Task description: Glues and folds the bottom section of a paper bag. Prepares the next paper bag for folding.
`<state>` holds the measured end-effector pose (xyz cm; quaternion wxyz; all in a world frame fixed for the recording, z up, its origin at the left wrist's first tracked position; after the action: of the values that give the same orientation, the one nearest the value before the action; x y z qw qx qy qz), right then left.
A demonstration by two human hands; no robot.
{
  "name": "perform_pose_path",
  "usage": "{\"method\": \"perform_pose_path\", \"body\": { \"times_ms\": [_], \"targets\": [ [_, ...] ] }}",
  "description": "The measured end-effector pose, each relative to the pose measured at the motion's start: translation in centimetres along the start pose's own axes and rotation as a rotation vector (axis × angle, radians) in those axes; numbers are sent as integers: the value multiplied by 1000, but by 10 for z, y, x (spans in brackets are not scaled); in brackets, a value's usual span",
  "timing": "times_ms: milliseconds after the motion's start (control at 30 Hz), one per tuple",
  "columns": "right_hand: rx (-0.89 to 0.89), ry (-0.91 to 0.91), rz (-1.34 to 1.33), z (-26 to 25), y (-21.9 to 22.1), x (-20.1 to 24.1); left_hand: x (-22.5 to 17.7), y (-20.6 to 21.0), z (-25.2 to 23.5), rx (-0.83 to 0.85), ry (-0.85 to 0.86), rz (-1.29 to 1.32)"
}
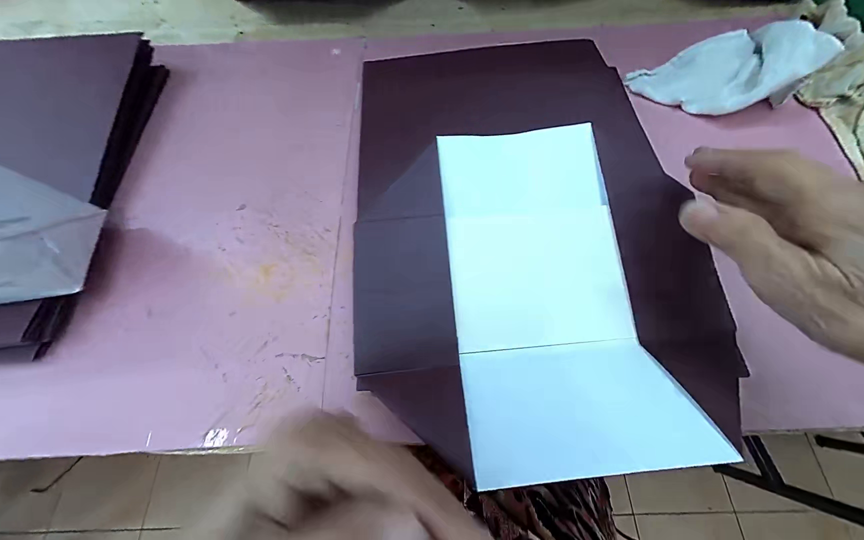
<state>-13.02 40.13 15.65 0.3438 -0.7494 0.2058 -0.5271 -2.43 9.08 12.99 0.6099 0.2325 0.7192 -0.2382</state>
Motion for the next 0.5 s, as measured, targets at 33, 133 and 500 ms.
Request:
{"method": "perform_pose_path", "body": {
  "times_ms": [33,133,500],
  "targets": [
    [-65,110,-36,-7,1,-14,-4,-29,-1,-206,19,-195],
    [-136,277,-152,-14,15,-38,14,-85,-26,-549,-7,-849],
    [-34,221,107,35,57,-6,15,-59,-49,-185,-132,-1673]
  ]
}}
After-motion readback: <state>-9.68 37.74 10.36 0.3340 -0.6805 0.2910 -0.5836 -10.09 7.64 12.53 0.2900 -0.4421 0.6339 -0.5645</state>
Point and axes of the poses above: each hand's wrist, its own z-axis away from the middle knuckle, its own y-axis out of the palm, x = y × z, the point moved 4 cm from there along -z, towards the middle knuckle, and after that the axes turned 15 degrees about -z, right-handed, at the moved point
